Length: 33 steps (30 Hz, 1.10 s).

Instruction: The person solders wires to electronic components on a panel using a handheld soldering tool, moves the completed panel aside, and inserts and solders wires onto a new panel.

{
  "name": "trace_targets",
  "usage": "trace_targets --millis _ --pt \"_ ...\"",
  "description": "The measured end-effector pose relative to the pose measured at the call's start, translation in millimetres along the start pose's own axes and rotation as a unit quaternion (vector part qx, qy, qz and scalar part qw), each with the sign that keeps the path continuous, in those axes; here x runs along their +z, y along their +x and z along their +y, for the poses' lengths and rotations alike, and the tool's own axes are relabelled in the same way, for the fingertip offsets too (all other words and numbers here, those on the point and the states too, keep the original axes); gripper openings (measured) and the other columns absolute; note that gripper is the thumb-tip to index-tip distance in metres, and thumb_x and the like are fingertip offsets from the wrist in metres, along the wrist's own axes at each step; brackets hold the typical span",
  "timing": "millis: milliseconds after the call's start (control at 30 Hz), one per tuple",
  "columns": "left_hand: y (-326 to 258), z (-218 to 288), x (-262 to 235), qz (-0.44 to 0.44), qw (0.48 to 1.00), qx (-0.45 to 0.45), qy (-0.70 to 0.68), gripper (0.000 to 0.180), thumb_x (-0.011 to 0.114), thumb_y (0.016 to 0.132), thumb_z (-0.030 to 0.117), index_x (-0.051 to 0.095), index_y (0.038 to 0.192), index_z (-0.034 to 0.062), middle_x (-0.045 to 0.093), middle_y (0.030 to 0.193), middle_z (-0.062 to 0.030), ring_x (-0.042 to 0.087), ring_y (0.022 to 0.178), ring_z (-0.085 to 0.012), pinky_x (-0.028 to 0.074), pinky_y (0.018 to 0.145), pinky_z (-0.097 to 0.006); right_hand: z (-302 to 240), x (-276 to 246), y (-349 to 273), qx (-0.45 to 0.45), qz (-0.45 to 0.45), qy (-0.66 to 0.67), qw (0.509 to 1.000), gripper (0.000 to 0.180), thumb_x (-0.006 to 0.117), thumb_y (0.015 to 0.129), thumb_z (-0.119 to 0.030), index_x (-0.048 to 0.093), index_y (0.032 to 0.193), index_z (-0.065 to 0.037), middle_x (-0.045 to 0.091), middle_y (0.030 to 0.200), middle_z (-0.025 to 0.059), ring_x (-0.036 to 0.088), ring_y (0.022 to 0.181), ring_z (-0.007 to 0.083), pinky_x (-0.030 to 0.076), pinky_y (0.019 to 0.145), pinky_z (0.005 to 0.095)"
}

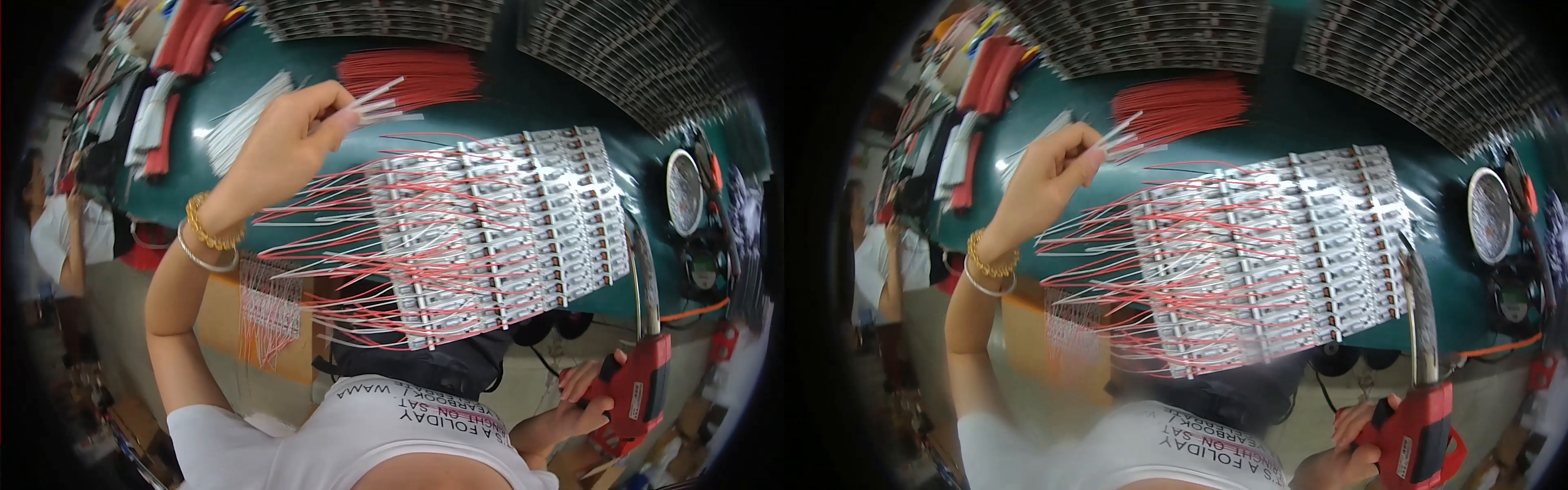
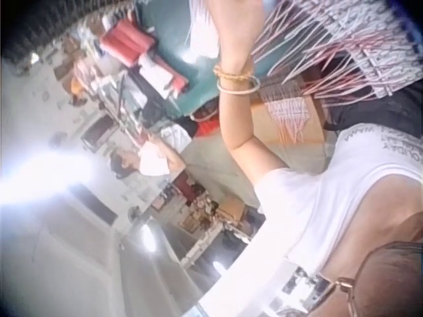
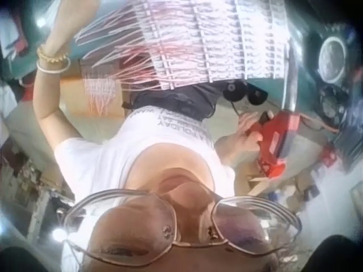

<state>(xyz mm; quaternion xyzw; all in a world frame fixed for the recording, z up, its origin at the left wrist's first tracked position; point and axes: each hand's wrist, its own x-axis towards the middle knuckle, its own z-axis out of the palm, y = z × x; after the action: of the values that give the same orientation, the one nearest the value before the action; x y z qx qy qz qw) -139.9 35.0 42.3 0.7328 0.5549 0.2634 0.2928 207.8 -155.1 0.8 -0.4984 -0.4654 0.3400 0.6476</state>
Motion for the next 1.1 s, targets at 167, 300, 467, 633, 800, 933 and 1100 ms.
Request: trace_targets --millis 167,300,467,633,800,933,1100 --pt "30.0 3.1 46.4 -0.015 0.994 0.014 -0.103 0.02 0.06 0.086 0.017 0.06 0.085 -0.0027 0.06 0.068 -0.0082 0.053 0.061 -0.0127 0.042 0.058 -0.028 -10.3 18.5 24.3 -0.047 -0.023 -0.116 0.992 0.078 0.055 0.085 -0.053 0.035 0.127 0.008 0.043 0.05 0.0002 0.038 0.039 0.0086 0.032 0.04 0.0222" --pt "57.9 9.4 64.2 -0.06 0.993 -0.027 -0.098 0.02 0.062 0.086 0.017 0.06 0.084 -0.0021 0.058 0.07 -0.0012 0.048 0.065 -0.0061 0.041 0.06 -0.024 -27.0 22.9 35.7 0.01 -0.089 -0.224 0.971 0.084 0.054 0.082 -0.06 0.036 0.125 0.01 0.043 0.05 -0.0015 0.038 0.039 0.008 0.031 0.04 0.0219" --pt "61.7 2.2 80.4 -0.055 0.993 -0.033 -0.097 0.022 0.064 0.083 0.018 0.061 0.084 -0.0029 0.06 0.07 -0.0075 0.051 0.063 -0.0115 0.042 0.06 -0.026 -8.1 68.9 51.7 0.142 -0.023 -0.117 0.983 0.095 0.058 0.074 -0.067 0.036 0.124 0.011 0.041 0.048 -0.0017 0.038 0.039 0.0079 0.031 0.039 0.0215" --pt "58.4 1.4 83.5 -0.078 0.987 -0.051 -0.132 0.02 0.065 0.082 0.016 0.061 0.083 -0.0031 0.062 0.069 -0.0081 0.053 0.062 -0.0111 0.043 0.058 -0.027 6.0 66.2 57.2 0.225 -0.054 -0.058 0.971 0.093 0.056 0.073 -0.068 0.037 0.12 0.01 0.041 0.048 -0.0012 0.039 0.038 0.0088 0.033 0.04 0.022" --pt "59.5 0.9 87.5 -0.04 0.995 -0.003 -0.092 0.016 0.066 0.08 0.013 0.061 0.081 -0.0028 0.061 0.065 -0.0088 0.055 0.056 -0.0126 0.042 0.053 -0.027 7.1 67.7 59.8 0.237 -0.039 -0.058 0.969 0.085 0.056 0.075 -0.067 0.04 0.113 0.008 0.041 0.048 -0.0014 0.039 0.038 0.0092 0.033 0.039 0.0227" --pt "58.9 3.8 85.4 -0.035 0.996 -0.005 -0.083 0.018 0.063 0.08 0.017 0.061 0.077 -0.0008 0.062 0.068 -0.0158 0.061 0.06 -0.0301 0.046 0.055 -0.037 9.4 62.8 53.2 0.24 -0.034 -0.044 0.969 0.081 0.057 0.076 -0.066 0.042 0.111 0.006 0.042 0.049 -0.0014 0.039 0.038 0.0095 0.033 0.039 0.0232" --pt "57.9 3.5 87.1 -0.029 0.996 0.008 -0.08 0.017 0.064 0.08 0.016 0.06 0.076 -0.0005 0.061 0.067 -0.0153 0.06 0.058 -0.0302 0.046 0.053 -0.037 10.9 63.2 50.5 0.219 -0.044 -0.083 0.971 0.081 0.058 0.075 -0.065 0.043 0.111 0.006 0.041 0.046 -0.0021 0.038 0.036 0.0093 0.032 0.039 0.0231"
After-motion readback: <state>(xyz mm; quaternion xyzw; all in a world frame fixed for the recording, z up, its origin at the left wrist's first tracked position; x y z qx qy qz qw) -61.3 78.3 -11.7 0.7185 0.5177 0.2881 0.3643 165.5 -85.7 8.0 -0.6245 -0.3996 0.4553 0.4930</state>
